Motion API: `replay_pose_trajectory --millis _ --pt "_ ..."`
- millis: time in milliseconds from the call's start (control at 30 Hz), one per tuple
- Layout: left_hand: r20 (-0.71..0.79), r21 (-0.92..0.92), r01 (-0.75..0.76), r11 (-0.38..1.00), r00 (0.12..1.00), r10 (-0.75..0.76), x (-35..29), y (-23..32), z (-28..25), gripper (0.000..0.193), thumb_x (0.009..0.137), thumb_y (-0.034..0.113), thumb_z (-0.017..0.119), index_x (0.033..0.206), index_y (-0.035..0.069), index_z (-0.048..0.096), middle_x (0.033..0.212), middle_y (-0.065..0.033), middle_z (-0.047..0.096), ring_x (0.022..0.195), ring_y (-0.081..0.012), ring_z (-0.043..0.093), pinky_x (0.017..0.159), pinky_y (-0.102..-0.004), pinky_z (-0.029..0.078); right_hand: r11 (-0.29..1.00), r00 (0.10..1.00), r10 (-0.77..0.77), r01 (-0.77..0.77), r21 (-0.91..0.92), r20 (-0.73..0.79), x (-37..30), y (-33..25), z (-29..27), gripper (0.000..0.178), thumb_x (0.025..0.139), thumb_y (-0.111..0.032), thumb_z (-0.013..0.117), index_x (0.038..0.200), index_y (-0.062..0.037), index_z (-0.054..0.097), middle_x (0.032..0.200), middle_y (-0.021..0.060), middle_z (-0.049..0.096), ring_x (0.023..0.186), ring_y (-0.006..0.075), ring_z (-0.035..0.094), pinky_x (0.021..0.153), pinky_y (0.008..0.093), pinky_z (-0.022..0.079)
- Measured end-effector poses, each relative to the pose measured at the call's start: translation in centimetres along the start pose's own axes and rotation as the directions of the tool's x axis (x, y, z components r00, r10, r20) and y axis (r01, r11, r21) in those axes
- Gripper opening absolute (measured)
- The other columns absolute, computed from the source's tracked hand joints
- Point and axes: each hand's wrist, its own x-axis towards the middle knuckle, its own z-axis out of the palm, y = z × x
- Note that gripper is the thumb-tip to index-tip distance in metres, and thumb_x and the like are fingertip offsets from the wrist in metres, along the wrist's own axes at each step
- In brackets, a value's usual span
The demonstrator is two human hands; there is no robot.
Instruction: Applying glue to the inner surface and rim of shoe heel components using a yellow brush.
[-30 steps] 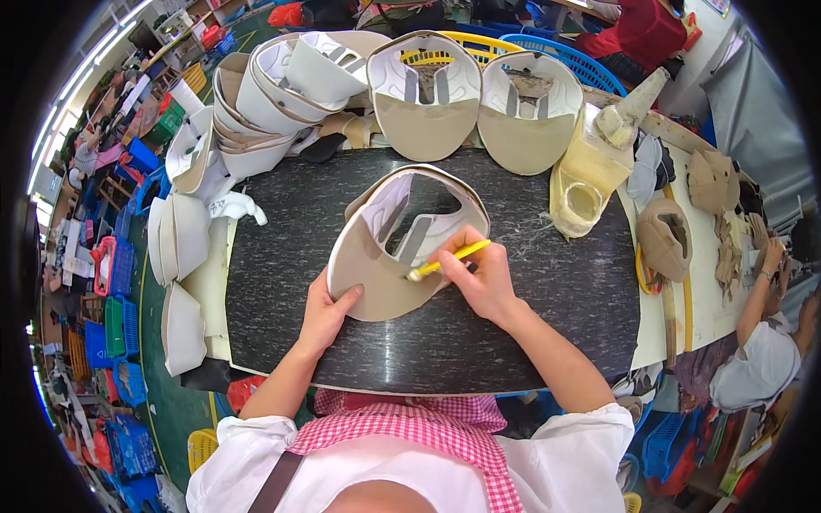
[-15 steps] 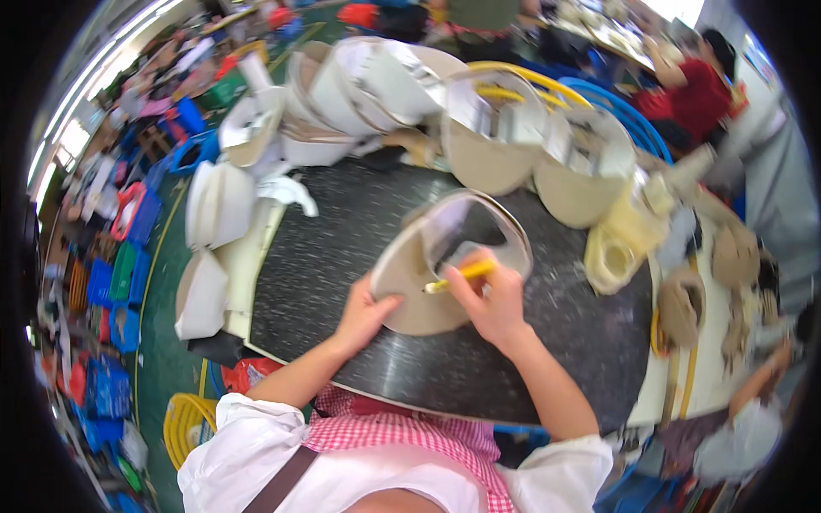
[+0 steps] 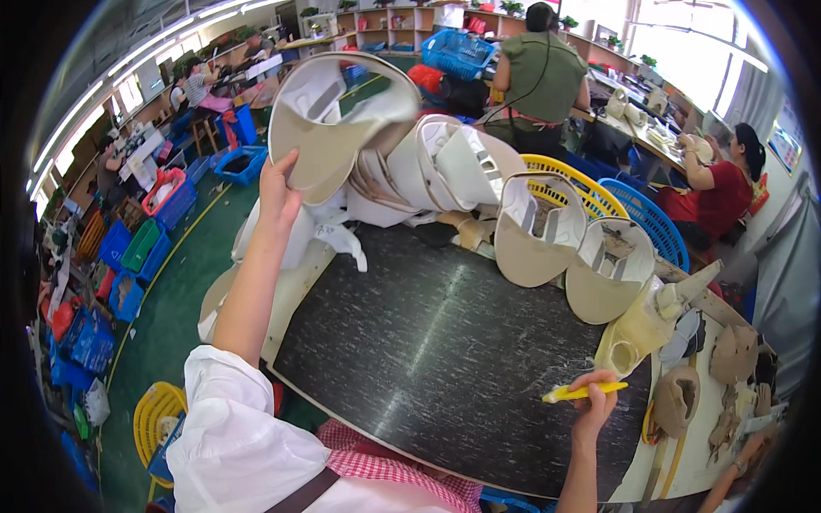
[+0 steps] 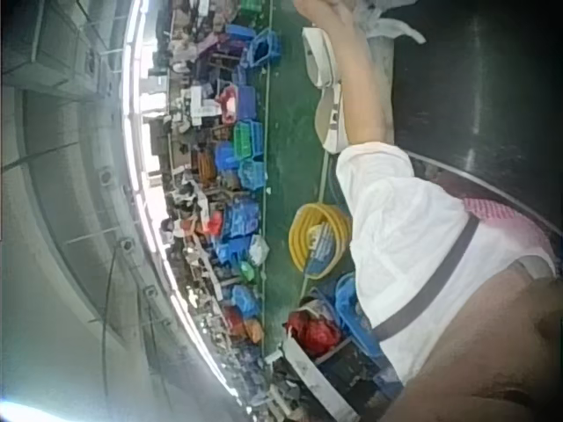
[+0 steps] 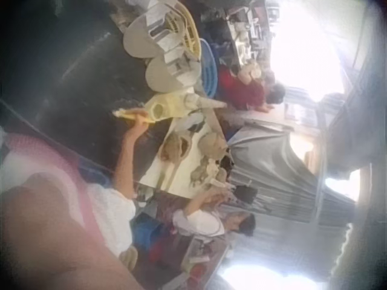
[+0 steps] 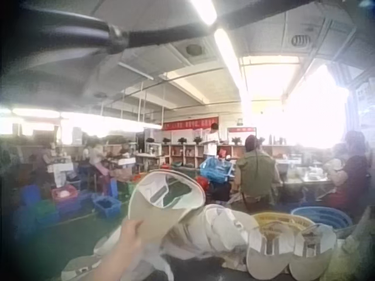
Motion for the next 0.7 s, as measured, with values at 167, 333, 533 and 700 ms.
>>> replay_pose_trajectory --millis 167,333,533,700 --pt "-0.296 -0.032 0.071 0.997 0.952 -0.078 6.9 -7.2 -7.9 0.036 0.079 -0.004 0.048 0.114 -0.007 0.046 0.110 -0.0200 0.054 0.101 -0.0329 0.054 0.092 -0.0440 0.043 1.000 0.994 0.001 -0.002 0.001 0.110 2.7 -1.2 5.1 0.009 0.078 -0.010 0.046 0.084 -0.0050 0.052 0.062 -0.0015 0.042 0.052 0.0062 0.039 0.049 0.0201 0.031" --pt "-0.197 -0.097 0.285 0.953 0.934 -0.300 5.0 -9.2 -12.8 0.039 0.081 0.000 0.043 0.119 -0.009 0.039 0.118 -0.0239 0.048 0.112 -0.0335 0.047 0.100 -0.0464 0.036 0.993 0.877 0.119 -0.100 -0.065 0.466 9.8 -0.8 13.1 0.022 0.086 -0.018 0.047 0.101 -0.0044 0.056 0.057 -0.0021 0.043 0.053 0.0066 0.041 0.052 0.0213 0.032" --pt "-0.145 0.261 0.117 0.958 0.986 -0.081 -5.2 -6.3 -7.2 0.056 0.078 0.000 0.048 0.132 -0.001 0.032 0.133 -0.0130 0.038 0.120 -0.0230 0.039 0.099 -0.0346 0.032 0.953 0.918 0.115 0.006 -0.303 0.379 20.9 -0.8 26.1 0.062 0.078 -0.026 0.062 0.128 0.0008 0.039 0.055 0.0033 0.056 0.053 0.0117 0.053 0.051 0.0253 0.040" --pt "0.294 0.671 -0.059 0.739 0.936 -0.192 -12.4 -4.1 -4.0 0.051 0.078 -0.001 0.052 0.127 0.003 0.041 0.134 -0.0109 0.036 0.127 -0.0210 0.032 0.105 -0.0345 0.024 0.949 0.957 -0.103 0.013 0.314 0.272 21.2 -0.1 27.8 0.013 0.081 -0.015 0.056 0.089 -0.0052 0.053 0.058 0.0000 0.052 0.053 0.0086 0.048 0.052 0.0226 0.037"
